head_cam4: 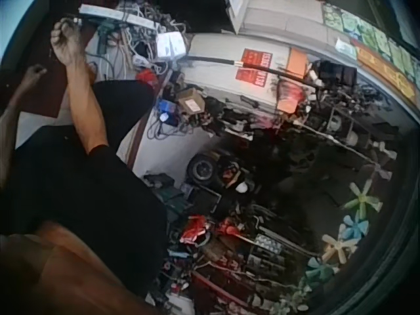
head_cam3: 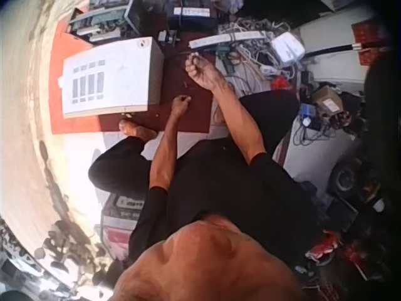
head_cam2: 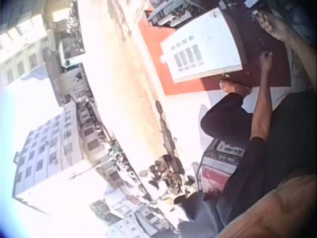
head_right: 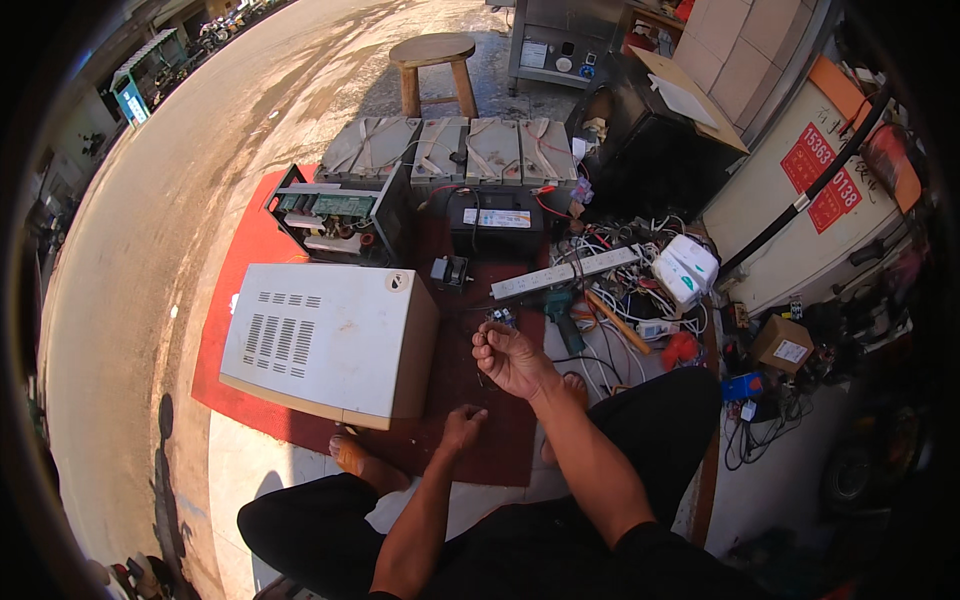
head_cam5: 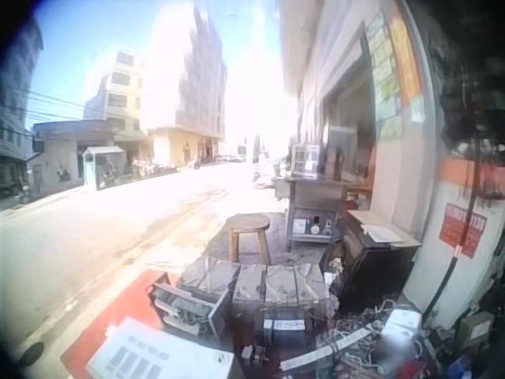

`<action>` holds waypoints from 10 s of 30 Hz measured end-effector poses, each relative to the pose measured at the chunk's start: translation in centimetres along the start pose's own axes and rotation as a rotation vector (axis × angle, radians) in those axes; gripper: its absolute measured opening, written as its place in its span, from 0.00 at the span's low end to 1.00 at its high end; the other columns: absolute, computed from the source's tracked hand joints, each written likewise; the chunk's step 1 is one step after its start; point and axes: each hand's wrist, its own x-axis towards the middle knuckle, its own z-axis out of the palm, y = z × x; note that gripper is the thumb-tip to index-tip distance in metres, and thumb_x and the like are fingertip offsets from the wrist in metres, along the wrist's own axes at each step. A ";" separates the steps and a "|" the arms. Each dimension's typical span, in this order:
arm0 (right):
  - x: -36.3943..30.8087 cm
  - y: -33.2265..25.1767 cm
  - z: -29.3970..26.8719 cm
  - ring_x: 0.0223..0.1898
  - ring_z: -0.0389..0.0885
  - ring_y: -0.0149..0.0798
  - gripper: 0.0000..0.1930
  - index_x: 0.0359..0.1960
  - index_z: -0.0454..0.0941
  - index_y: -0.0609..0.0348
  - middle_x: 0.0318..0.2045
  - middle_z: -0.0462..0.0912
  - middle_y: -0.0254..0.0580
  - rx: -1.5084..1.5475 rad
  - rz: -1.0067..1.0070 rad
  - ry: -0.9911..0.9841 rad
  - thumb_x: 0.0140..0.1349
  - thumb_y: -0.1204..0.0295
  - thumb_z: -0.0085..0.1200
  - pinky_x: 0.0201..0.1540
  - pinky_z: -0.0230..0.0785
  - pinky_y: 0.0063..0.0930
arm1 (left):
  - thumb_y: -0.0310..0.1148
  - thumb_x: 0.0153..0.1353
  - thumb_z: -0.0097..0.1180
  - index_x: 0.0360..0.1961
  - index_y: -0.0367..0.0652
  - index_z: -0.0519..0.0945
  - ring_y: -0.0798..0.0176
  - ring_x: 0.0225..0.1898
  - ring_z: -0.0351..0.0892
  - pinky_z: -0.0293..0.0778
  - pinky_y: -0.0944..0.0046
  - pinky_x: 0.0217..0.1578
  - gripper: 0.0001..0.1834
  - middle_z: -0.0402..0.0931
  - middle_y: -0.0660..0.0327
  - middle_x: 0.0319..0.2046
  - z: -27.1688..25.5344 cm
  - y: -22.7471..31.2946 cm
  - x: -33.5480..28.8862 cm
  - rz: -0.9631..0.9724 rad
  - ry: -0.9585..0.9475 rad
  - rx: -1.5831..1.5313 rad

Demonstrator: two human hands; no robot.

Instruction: The person uses a cordless drill to remove screws from the casing of a white electronic device. They repeatedly pick up screws, position the drill, and unscrew fasteners from multiple sides of the unit.

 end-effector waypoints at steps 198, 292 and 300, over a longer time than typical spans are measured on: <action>-17.8 -3.5 6.0 0.36 0.86 0.34 0.19 0.55 0.79 0.65 0.44 0.86 0.44 -0.987 0.392 0.157 0.64 0.76 0.67 0.41 0.82 0.32 | 0.33 0.77 0.59 0.41 0.42 0.81 0.63 0.36 0.79 0.77 0.65 0.39 0.07 0.81 0.60 0.33 -3.7 9.5 -12.7 -0.114 0.064 -1.285; 1.2 4.4 -26.2 0.27 0.84 0.36 0.15 0.44 0.80 0.53 0.32 0.84 0.38 -0.135 0.347 0.832 0.62 0.69 0.75 0.31 0.82 0.40 | 0.49 0.55 0.69 0.83 0.45 0.52 0.35 0.84 0.37 0.35 0.20 0.75 0.59 0.44 0.44 0.83 -15.0 11.6 -1.9 -0.030 0.558 1.035; 1.4 4.2 -26.1 0.28 0.83 0.36 0.15 0.45 0.80 0.54 0.32 0.84 0.38 -0.170 0.357 0.860 0.62 0.69 0.74 0.32 0.82 0.40 | 0.49 0.55 0.69 0.83 0.45 0.51 0.35 0.84 0.36 0.35 0.20 0.75 0.59 0.43 0.44 0.83 -15.0 11.9 -2.0 -0.027 0.551 1.032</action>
